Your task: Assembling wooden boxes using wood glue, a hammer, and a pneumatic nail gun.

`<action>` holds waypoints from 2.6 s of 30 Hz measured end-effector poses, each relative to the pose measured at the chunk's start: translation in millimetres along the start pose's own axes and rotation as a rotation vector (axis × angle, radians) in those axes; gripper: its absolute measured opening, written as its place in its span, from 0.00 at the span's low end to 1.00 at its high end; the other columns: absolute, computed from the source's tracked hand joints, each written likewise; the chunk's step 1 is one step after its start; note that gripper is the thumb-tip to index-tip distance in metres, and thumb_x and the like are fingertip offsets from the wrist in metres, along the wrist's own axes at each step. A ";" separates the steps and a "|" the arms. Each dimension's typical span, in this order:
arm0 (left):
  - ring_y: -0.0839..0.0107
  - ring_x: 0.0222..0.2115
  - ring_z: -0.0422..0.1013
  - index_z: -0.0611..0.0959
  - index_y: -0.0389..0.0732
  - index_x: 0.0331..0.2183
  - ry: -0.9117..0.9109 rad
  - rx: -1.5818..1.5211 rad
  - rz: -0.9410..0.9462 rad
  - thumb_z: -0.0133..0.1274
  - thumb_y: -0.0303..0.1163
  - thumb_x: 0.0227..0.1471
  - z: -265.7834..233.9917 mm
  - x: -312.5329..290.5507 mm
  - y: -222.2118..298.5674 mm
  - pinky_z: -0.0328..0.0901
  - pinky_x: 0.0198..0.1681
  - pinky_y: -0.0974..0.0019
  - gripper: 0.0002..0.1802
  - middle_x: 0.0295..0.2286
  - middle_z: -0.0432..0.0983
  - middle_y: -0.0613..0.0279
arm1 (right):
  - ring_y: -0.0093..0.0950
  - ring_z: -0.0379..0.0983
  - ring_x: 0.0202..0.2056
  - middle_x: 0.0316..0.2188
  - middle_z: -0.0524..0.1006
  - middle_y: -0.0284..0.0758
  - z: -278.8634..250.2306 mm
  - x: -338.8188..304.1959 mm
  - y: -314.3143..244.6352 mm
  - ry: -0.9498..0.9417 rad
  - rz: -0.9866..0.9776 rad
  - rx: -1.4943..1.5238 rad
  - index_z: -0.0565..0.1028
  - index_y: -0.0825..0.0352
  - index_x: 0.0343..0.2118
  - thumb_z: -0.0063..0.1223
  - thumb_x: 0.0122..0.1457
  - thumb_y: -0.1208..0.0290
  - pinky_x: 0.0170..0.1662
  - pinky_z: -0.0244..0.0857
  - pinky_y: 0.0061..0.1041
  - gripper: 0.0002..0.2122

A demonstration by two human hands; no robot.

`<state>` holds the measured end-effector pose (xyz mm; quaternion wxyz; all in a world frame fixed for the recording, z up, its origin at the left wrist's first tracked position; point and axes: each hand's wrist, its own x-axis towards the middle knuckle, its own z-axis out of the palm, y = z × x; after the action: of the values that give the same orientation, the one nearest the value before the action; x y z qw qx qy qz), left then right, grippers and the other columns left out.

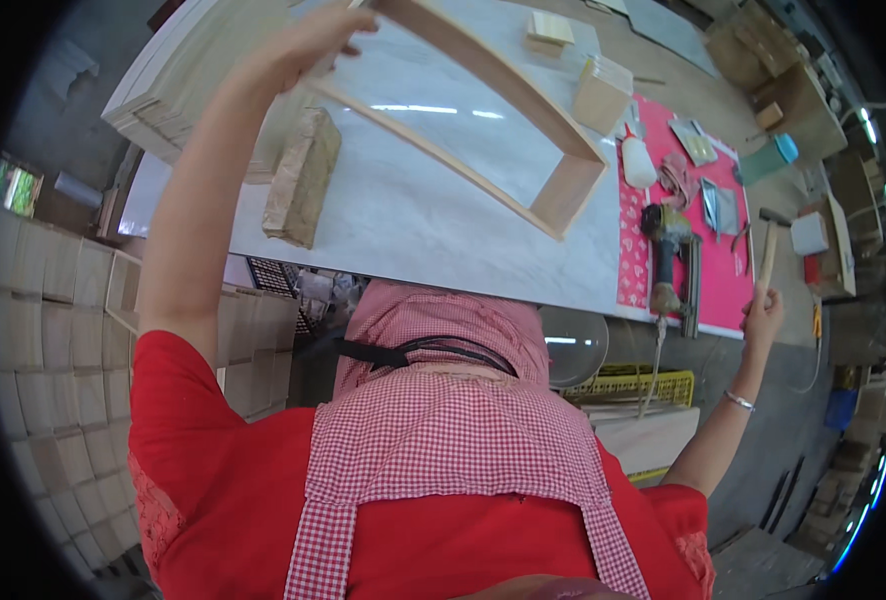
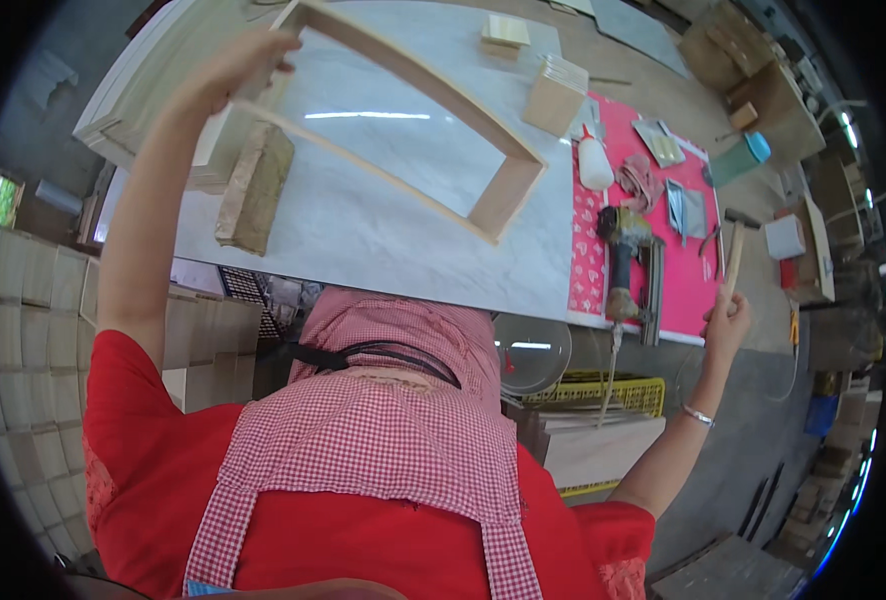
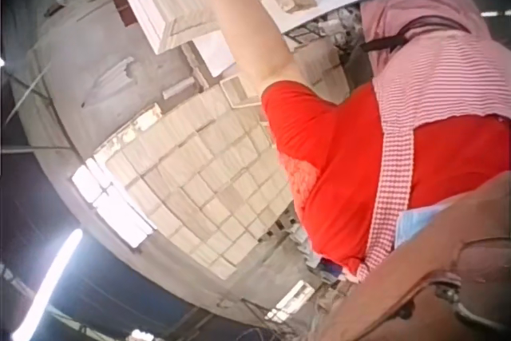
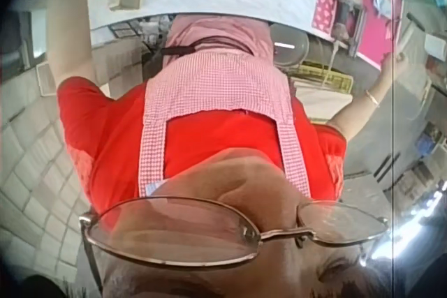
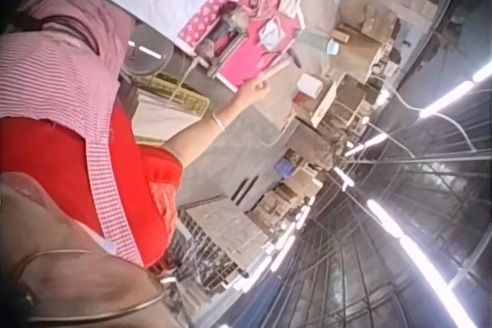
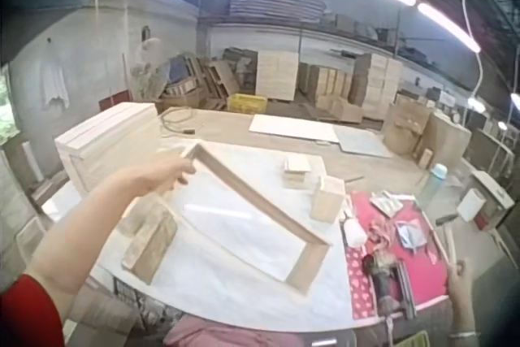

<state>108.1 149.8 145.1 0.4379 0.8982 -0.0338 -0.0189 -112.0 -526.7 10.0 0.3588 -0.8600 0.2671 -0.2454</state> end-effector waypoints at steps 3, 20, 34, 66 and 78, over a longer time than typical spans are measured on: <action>0.67 0.40 0.72 0.74 0.41 0.50 -0.061 -0.208 -0.282 0.52 0.45 0.52 47.7 -15.9 -45.1 0.64 0.35 0.60 0.26 0.45 0.71 0.61 | 0.16 0.62 0.12 0.15 0.69 0.27 -10.4 0.4 73.9 -0.025 0.175 -0.059 0.71 0.67 0.42 0.59 0.60 0.61 0.12 0.51 0.18 0.16; 0.62 0.48 0.68 0.74 0.34 0.53 0.034 -0.590 -0.444 0.47 0.55 0.60 122.7 -77.0 -154.3 0.61 0.52 0.59 0.34 0.47 0.73 0.52 | 0.33 0.76 0.45 0.42 0.79 0.44 49.9 25.1 69.6 0.033 -0.276 -0.282 0.76 0.74 0.48 0.53 0.64 0.60 0.49 0.68 0.30 0.19; 0.62 0.56 0.65 0.69 0.29 0.55 0.154 -0.831 -0.320 0.32 0.57 0.66 143.8 -146.7 -164.8 0.57 0.59 0.59 0.38 0.51 0.71 0.52 | 0.35 0.69 0.56 0.52 0.74 0.46 202.0 -182.1 -105.5 -0.482 -0.142 0.459 0.69 0.76 0.56 0.30 0.71 0.58 0.58 0.60 0.31 0.25; 0.71 0.36 0.73 0.81 0.32 0.37 0.443 -0.161 -0.096 0.56 0.43 0.57 141.8 -97.9 -123.0 0.66 0.41 0.66 0.21 0.35 0.78 0.56 | 0.49 0.76 0.42 0.39 0.78 0.55 258.5 46.5 -95.4 0.003 -0.567 -0.283 0.77 0.76 0.42 0.56 0.56 0.49 0.46 0.68 0.41 0.28; 0.67 0.30 0.74 0.82 0.36 0.29 0.507 -0.102 0.185 0.60 0.26 0.52 158.7 -162.9 -83.9 0.66 0.36 0.66 0.04 0.27 0.79 0.58 | 0.48 0.75 0.48 0.46 0.76 0.55 267.7 72.5 -76.1 0.029 -0.243 -0.338 0.69 0.75 0.52 0.65 0.46 0.46 0.52 0.67 0.41 0.39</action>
<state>-60.6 89.2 -18.0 0.4769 0.8441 -0.0040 0.2452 127.4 -396.9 -82.9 0.1736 -0.9303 0.2038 -0.2508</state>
